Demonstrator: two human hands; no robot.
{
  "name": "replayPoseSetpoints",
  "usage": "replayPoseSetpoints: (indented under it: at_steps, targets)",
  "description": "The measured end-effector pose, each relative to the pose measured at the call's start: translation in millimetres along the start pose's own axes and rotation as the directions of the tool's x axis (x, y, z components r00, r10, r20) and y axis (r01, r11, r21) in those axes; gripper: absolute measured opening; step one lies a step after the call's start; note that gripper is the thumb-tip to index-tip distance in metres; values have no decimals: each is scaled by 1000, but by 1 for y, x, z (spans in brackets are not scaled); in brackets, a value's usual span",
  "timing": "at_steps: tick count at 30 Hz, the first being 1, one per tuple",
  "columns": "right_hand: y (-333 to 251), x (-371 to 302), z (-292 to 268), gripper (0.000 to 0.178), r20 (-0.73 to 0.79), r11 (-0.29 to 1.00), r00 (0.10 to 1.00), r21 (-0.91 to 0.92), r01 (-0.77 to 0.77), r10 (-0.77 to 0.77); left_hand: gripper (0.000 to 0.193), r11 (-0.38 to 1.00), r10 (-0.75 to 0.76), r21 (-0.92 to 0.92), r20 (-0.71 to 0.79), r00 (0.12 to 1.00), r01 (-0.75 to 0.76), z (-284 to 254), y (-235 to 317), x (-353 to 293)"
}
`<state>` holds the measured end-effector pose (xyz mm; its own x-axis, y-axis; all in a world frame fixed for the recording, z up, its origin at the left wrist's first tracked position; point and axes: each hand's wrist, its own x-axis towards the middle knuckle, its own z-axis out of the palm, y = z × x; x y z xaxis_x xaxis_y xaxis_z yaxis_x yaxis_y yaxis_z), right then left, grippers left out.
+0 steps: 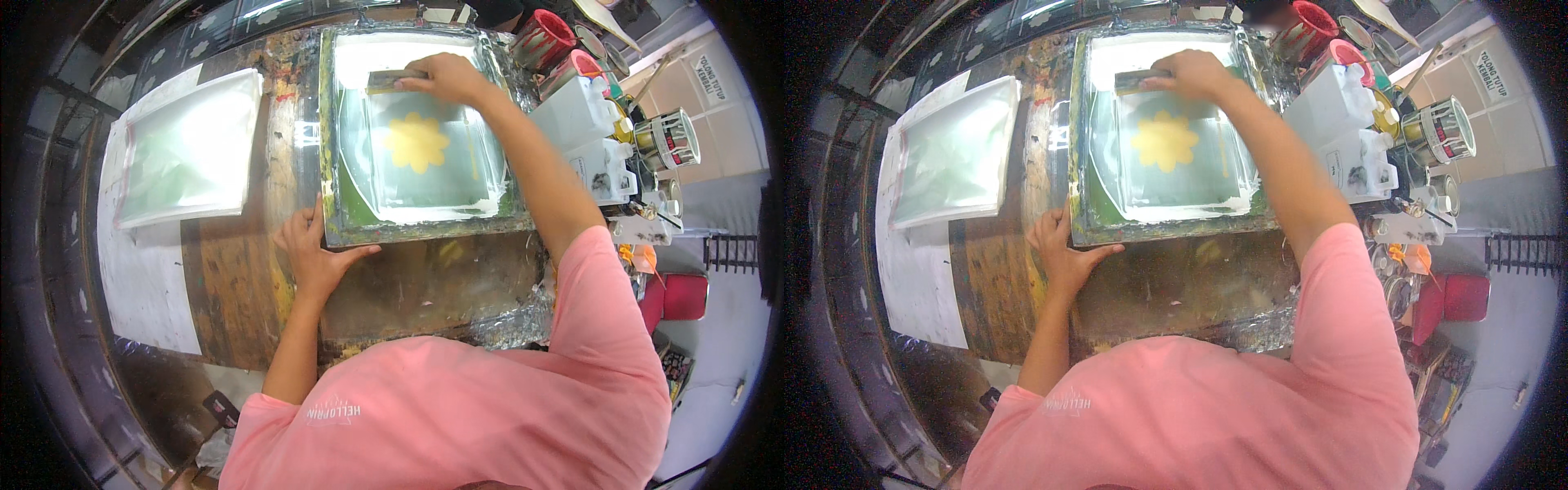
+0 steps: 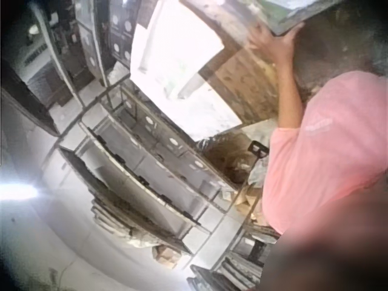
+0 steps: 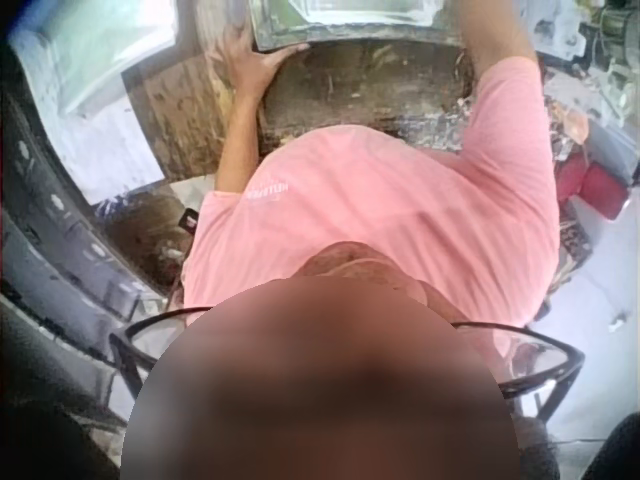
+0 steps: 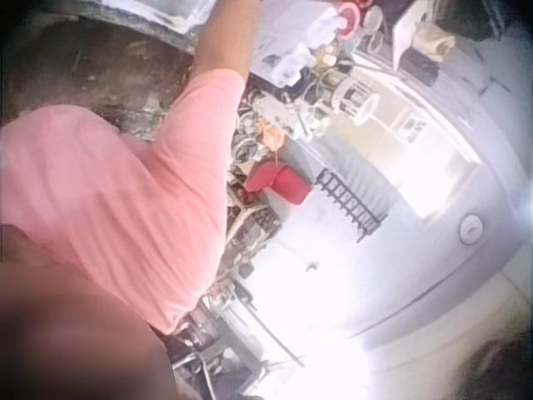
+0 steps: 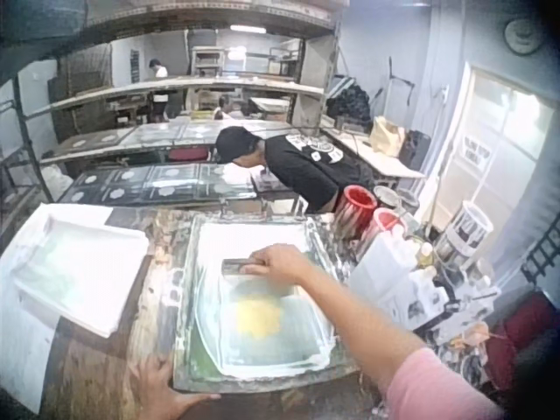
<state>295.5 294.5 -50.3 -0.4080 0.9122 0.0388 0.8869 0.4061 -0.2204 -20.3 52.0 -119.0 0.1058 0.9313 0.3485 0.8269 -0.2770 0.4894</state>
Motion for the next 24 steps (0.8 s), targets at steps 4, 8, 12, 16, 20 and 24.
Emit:
replayPoseSetpoints:
  at_steps: [4,8,12,16,20,24]
  targets:
    - [17,27,1,61,-133,998,990,-41,48,-53,125,998,46,-40,-43,998,-48,3,-3,-1]
    - [12,8,34,48,-259,986,963,-167,31,-74,127,995,82,-46,-47,996,-84,6,-6,-3]
    - [-25,-61,36,41,-265,989,961,-140,37,-74,122,998,33,-48,-35,999,-35,8,-6,-7]
    - [-84,-147,21,40,-156,994,987,-112,19,-37,121,999,23,-48,-37,999,-25,9,-7,-8]
    - [-124,-198,-5,39,-153,995,987,-91,37,-51,114,998,-34,-59,-24,999,33,0,6,-4]
    - [-143,-203,-48,36,-321,995,943,-81,64,-87,109,739,-189,-668,-81,979,88,-17,42,16]
